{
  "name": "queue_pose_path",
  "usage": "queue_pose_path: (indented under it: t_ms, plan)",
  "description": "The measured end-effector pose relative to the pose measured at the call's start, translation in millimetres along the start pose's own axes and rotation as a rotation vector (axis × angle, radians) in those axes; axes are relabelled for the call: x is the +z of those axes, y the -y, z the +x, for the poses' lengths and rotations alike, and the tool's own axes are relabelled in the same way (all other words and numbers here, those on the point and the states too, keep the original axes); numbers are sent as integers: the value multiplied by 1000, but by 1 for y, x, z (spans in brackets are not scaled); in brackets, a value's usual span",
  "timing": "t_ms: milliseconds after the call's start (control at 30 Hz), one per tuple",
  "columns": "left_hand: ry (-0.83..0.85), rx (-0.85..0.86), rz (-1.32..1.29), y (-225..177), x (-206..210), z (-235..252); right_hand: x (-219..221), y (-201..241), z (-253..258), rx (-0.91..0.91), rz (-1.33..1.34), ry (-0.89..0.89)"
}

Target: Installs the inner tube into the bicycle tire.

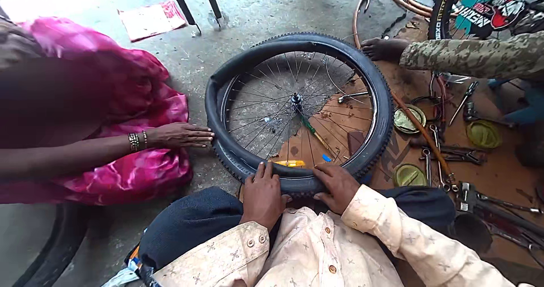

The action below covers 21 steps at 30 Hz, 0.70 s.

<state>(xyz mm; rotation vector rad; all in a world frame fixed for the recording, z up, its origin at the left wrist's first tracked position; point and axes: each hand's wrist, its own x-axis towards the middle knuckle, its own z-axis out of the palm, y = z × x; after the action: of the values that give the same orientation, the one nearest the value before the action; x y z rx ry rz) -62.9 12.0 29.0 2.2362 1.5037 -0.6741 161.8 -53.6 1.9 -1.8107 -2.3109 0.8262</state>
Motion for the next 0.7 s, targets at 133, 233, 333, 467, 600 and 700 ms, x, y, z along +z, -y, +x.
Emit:
queue_pose_path:
  t_ms: [133, 233, 333, 467, 600, 700]
  plan:
    - [24, 14, 59, 0, 6, 4, 2, 18, 12, 96, -88, 131]
    - [6, 33, 41, -8, 11, 7, 1, 11, 14, 106, -139, 189]
    - [30, 84, 15, -12, 8, 7, -8, -4, 12, 84, -173, 222]
    - [29, 218, 5, -19, 11, 8, -37, -28, 7, 80, -190, 275]
    - [24, 304, 25, -36, 13, 19, -62, -39, 13, 111, -225, 406]
    - [30, 371, 17, -45, 9, 33, -62, -31, 21, 134, -253, 458]
